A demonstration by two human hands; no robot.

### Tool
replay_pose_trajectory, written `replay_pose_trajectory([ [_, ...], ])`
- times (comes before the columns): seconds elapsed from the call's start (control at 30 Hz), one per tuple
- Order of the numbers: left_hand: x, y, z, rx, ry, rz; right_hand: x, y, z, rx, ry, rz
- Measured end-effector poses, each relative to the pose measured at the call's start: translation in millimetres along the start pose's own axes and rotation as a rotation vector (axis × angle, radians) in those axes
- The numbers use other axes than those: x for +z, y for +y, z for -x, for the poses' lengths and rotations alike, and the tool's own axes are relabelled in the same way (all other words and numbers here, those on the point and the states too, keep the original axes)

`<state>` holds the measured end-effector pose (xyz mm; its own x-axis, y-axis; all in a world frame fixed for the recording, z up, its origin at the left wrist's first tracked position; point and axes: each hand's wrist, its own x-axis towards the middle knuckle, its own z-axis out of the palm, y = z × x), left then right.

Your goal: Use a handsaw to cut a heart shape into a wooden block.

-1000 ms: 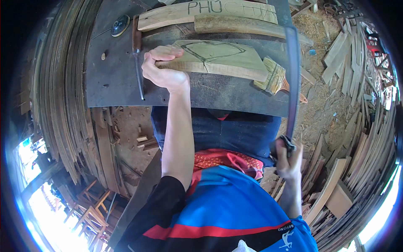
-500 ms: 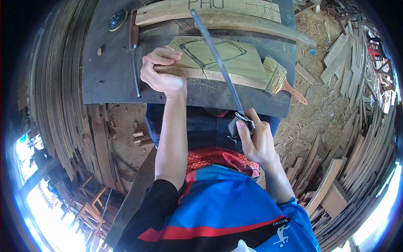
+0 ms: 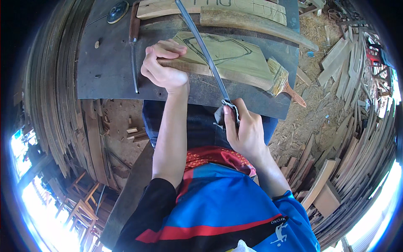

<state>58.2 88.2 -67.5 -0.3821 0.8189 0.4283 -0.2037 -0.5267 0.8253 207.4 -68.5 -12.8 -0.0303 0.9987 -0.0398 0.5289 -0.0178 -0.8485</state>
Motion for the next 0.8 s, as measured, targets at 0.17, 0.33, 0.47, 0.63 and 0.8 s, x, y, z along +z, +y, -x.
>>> replay_pose_trajectory([
  [0.17, 0, -10, 0, 0.251, -0.034, -0.163, 5, 3, -11, -0.031, 0.026, 0.121],
  [0.33, 4, -18, -14, 0.115, 0.032, -0.129, 12, -5, -38, -0.1, 0.123, 0.312],
  [0.47, 17, -17, -31, 0.346, -0.016, -0.537, 5, -15, -40, -0.031, 0.133, 0.313],
  [0.63, 20, -24, -42, 0.405, -0.12, -0.682, -8, -16, -16, 0.056, 0.065, 0.201],
  [0.8, 27, -2, -38, 0.147, -0.054, -0.565, -3, -37, -84, 0.001, 0.135, 0.285],
])
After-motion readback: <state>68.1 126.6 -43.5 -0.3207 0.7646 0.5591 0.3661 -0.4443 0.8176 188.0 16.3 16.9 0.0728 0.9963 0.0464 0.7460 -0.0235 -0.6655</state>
